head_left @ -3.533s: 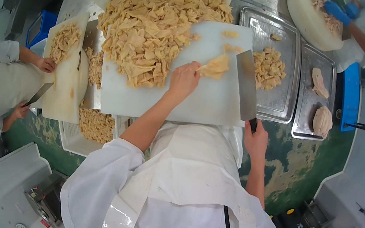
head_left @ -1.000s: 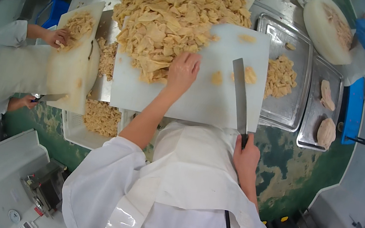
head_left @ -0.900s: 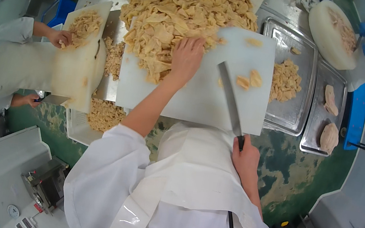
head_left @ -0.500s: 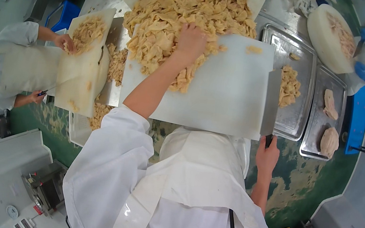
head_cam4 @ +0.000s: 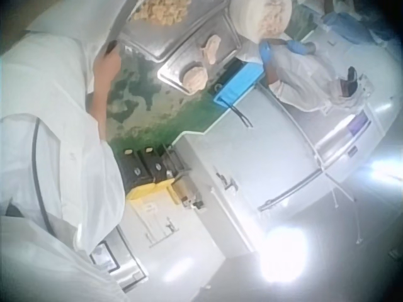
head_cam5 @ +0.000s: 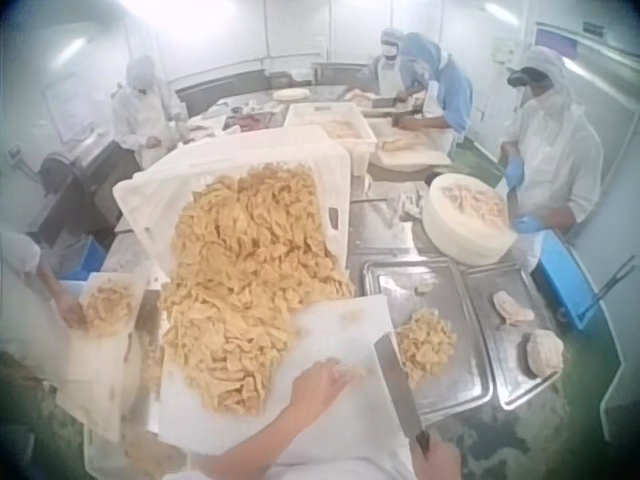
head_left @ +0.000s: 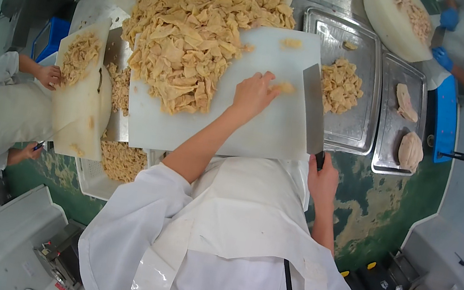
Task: The person slices pieces of meat using a cleaver on a white cutting board. The person picks up strips of meat from a pile, cuts them into smaller pieces, and moves the sliced meat into a tray.
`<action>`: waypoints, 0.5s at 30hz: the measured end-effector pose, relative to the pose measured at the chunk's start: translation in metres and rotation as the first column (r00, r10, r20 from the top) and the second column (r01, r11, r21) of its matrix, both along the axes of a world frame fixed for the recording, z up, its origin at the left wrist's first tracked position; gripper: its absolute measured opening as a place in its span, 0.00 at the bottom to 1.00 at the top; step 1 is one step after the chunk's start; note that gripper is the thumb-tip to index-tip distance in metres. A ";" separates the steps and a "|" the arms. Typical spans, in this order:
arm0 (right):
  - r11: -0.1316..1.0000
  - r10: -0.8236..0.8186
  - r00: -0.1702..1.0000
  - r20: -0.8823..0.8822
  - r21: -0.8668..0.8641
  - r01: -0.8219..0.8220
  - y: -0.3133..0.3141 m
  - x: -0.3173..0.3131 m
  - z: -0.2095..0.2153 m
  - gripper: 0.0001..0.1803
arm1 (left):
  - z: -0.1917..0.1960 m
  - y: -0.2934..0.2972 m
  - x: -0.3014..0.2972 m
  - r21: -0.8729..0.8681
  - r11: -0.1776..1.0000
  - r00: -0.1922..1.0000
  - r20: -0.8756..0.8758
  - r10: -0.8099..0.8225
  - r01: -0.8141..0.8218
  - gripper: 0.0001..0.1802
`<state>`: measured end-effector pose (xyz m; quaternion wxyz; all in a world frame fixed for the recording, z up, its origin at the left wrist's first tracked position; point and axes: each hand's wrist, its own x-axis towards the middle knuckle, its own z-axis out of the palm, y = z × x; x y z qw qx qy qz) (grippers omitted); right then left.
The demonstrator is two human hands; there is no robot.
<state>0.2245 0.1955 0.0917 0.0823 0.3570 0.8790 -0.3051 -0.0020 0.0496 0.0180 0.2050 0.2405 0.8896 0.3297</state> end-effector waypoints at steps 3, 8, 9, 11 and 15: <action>0.991 0.091 0.992 -0.085 0.102 -0.082 -0.005 0.002 0.009 0.14 | 0.001 -0.017 0.018 -0.064 0.997 0.948 -0.318 0.023 -0.046 0.20; 0.973 0.212 0.974 -0.086 0.117 -0.201 -0.017 -0.012 0.006 0.12 | -0.015 -0.048 0.025 0.103 0.992 0.872 -0.476 0.117 -0.077 0.19; 0.950 0.282 0.959 -0.031 0.151 -0.275 -0.016 -0.015 -0.002 0.12 | -0.019 -0.053 0.025 0.102 0.991 0.870 -0.476 0.125 -0.086 0.19; 0.948 0.280 0.959 -0.033 0.170 -0.271 -0.011 -0.010 -0.001 0.12 | -0.025 -0.062 0.024 0.167 0.984 0.876 -0.465 0.128 -0.056 0.17; 0.966 0.235 0.969 -0.070 0.129 -0.225 -0.017 -0.011 0.014 0.12 | -0.021 -0.071 0.028 0.224 0.971 0.883 -0.436 0.173 -0.079 0.14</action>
